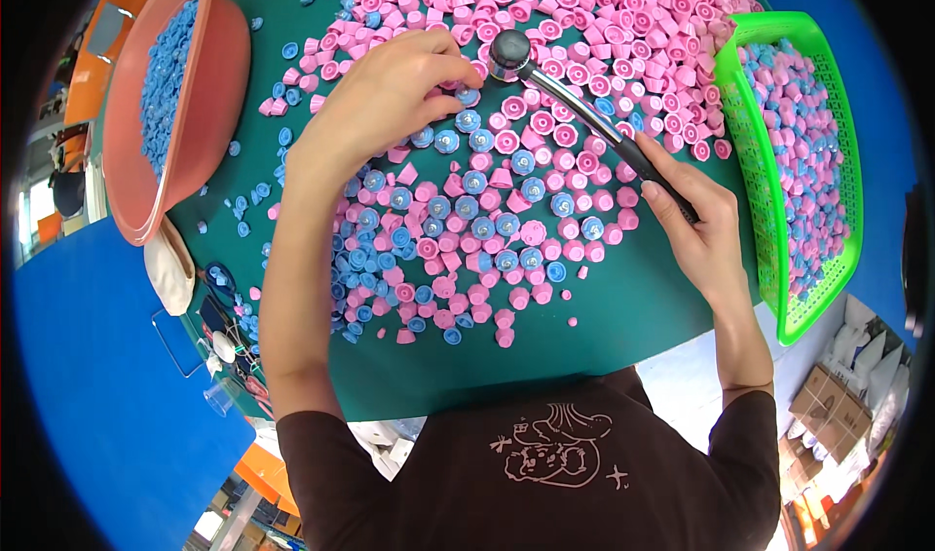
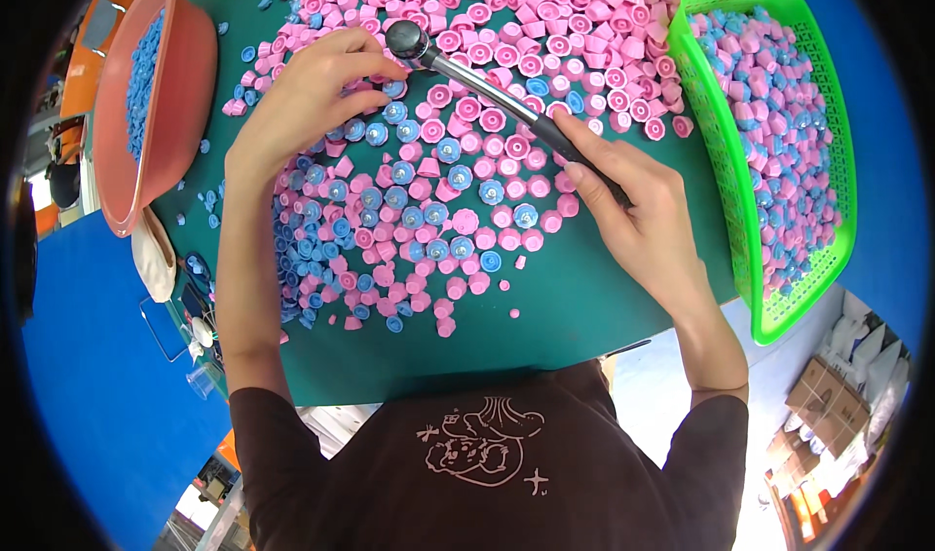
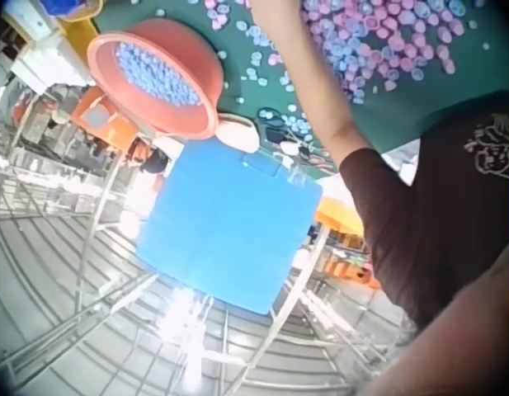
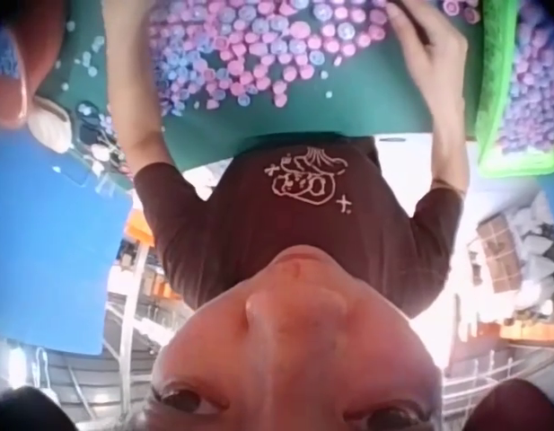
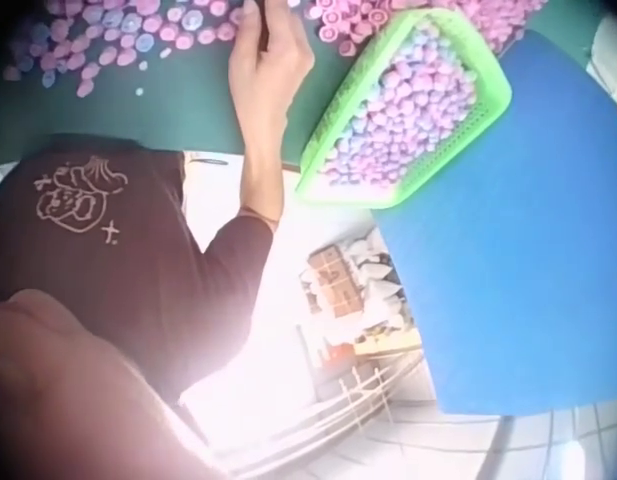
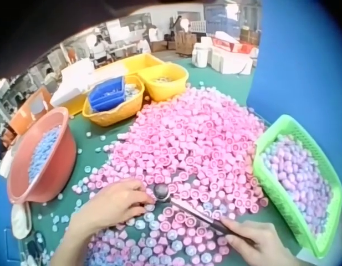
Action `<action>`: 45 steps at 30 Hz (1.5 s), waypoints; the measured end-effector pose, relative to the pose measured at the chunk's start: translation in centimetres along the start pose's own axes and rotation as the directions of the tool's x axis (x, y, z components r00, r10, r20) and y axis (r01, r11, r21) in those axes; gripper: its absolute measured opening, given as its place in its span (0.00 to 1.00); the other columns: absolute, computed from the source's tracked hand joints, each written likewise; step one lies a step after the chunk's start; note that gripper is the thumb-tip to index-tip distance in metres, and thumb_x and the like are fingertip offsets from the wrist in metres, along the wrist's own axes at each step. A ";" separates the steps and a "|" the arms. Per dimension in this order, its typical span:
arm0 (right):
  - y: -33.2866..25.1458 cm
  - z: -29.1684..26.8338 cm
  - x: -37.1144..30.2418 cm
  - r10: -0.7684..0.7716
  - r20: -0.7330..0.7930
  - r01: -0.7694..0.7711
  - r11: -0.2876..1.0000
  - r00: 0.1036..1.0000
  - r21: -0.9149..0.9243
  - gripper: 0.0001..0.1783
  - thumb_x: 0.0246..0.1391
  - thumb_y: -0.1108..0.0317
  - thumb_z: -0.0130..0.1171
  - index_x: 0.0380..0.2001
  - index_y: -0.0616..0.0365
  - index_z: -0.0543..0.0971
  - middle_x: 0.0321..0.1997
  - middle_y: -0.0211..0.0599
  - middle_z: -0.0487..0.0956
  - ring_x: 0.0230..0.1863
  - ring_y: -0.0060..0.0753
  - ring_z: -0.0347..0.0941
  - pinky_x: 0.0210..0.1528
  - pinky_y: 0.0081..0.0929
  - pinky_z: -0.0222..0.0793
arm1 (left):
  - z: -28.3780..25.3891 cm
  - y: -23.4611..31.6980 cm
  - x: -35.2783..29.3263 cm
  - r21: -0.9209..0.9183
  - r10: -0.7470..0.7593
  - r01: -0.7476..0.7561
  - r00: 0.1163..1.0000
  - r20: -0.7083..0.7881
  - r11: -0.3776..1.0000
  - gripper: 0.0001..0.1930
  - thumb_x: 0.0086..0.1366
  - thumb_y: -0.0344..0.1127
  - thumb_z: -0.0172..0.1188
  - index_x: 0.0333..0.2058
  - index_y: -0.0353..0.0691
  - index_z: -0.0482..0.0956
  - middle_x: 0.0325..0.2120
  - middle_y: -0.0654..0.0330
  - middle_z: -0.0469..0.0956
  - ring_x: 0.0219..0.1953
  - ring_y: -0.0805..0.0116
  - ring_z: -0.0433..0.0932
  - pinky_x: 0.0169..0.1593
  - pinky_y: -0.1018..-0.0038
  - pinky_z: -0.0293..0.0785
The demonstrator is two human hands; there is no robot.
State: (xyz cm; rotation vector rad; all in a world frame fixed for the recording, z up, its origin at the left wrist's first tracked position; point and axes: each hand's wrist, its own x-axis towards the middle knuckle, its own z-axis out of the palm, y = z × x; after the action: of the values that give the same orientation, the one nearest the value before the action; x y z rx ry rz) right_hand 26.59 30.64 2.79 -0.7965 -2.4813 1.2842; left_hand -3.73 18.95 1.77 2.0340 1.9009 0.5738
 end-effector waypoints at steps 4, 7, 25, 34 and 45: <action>-0.3 0.4 0.0 -0.039 -0.028 0.039 0.999 0.999 -0.006 0.24 0.57 0.75 0.59 0.58 0.58 0.75 0.24 0.30 0.69 0.25 0.19 0.62 0.28 0.19 0.58 | -0.8 -0.2 -0.4 -0.015 0.013 -0.014 0.999 -0.041 1.000 0.14 0.52 0.30 0.67 0.39 0.38 0.81 0.32 0.61 0.75 0.34 0.65 0.75 0.39 0.71 0.71; -2.0 0.8 0.2 -0.100 -0.015 0.098 0.993 0.995 -0.063 0.25 0.56 0.76 0.59 0.58 0.55 0.75 0.23 0.34 0.70 0.23 0.24 0.63 0.27 0.23 0.61 | -3.6 0.7 -3.3 -0.097 -0.200 0.188 0.970 -0.138 0.977 0.13 0.54 0.32 0.65 0.41 0.40 0.81 0.30 0.59 0.75 0.34 0.66 0.75 0.37 0.72 0.70; -1.6 2.4 -0.8 0.020 -0.081 -0.013 0.996 0.996 0.087 0.25 0.62 0.67 0.57 0.61 0.54 0.71 0.39 0.21 0.78 0.26 0.07 0.58 0.26 0.08 0.51 | -0.1 5.4 -20.1 -0.003 -0.454 0.484 0.817 -0.356 0.875 0.08 0.50 0.25 0.69 0.31 0.37 0.82 0.27 0.61 0.76 0.32 0.63 0.75 0.36 0.70 0.71; -1.8 2.0 -1.8 0.037 -0.016 -0.035 0.996 0.999 0.086 0.23 0.59 0.72 0.59 0.58 0.59 0.74 0.49 0.34 0.81 0.42 0.16 0.72 0.47 0.16 0.67 | 1.2 3.7 -18.3 -0.036 -0.451 0.480 0.794 -0.407 0.877 0.07 0.53 0.30 0.68 0.32 0.40 0.82 0.28 0.62 0.75 0.34 0.62 0.75 0.38 0.67 0.72; -1.2 1.4 -1.9 0.036 -0.029 -0.033 0.997 0.999 0.075 0.22 0.58 0.73 0.59 0.57 0.57 0.76 0.43 0.37 0.83 0.37 0.17 0.73 0.41 0.18 0.69 | 0.2 3.9 -17.2 0.069 -0.444 0.466 0.871 -0.211 0.882 0.11 0.50 0.32 0.70 0.32 0.38 0.82 0.28 0.61 0.74 0.34 0.61 0.74 0.38 0.67 0.71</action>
State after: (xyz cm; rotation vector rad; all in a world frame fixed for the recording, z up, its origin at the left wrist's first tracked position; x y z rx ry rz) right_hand 27.18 28.07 2.99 -0.8377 -2.3910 1.3576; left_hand -1.04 1.50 1.99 1.5410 2.4765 0.5539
